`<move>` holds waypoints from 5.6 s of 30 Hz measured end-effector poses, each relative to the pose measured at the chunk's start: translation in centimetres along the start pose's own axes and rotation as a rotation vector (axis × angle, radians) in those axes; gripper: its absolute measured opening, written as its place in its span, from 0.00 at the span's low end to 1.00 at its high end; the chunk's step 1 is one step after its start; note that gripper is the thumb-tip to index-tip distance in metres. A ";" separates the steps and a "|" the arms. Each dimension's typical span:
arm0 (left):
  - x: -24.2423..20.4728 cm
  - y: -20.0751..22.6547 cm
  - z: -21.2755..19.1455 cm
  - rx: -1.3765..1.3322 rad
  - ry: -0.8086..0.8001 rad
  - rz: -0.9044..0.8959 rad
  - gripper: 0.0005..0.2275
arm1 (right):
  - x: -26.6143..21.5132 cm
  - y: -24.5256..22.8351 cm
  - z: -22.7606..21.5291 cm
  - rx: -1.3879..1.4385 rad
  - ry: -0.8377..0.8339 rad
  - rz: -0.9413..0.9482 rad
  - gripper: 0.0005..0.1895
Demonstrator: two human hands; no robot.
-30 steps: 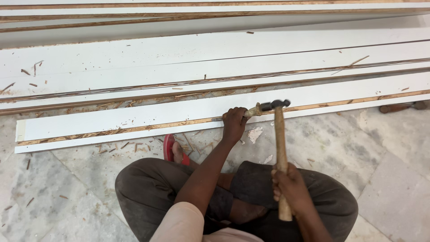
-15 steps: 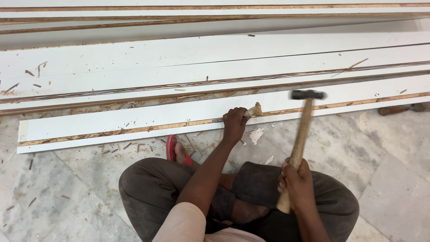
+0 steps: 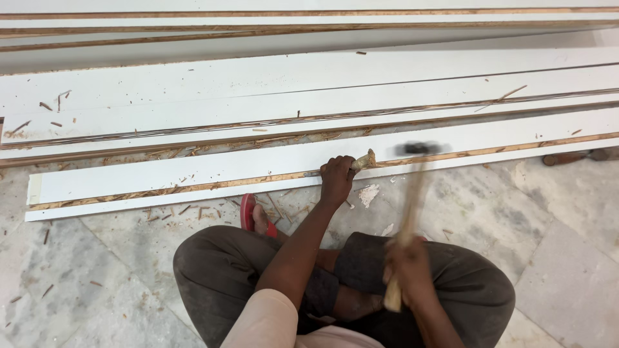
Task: The person hammers nails into a white wooden plank using a hammer and a wooden block. They then use a chisel to scrape the surface of the plank, removing wood shavings.
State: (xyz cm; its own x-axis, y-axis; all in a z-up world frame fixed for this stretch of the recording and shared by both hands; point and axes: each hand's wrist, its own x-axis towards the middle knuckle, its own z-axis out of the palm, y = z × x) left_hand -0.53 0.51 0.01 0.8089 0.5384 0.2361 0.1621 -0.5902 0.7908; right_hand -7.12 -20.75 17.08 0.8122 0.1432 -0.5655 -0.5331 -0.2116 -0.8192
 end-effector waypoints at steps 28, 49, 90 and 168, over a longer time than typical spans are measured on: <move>-0.5 -1.9 -2.4 0.049 0.107 -0.009 0.07 | 0.5 1.1 0.5 -0.084 -0.172 0.162 0.07; 0.3 0.0 -2.1 -0.105 0.027 0.022 0.06 | -0.7 -4.4 -2.1 0.069 0.083 -0.237 0.08; 0.2 -3.7 -4.6 0.192 0.125 0.158 0.12 | 2.0 -7.7 -7.5 -0.481 -0.050 -0.059 0.15; -4.7 -0.3 -6.8 0.578 -0.603 0.037 0.39 | 27.2 -4.2 8.7 -1.735 -0.746 -1.382 0.33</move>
State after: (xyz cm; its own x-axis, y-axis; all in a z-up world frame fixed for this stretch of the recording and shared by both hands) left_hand -8.17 2.24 2.51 0.9564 0.1960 -0.2164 0.2613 -0.9051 0.3353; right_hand 15.16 -7.53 4.34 -0.0256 0.9780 -0.2072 0.9996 0.0226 -0.0168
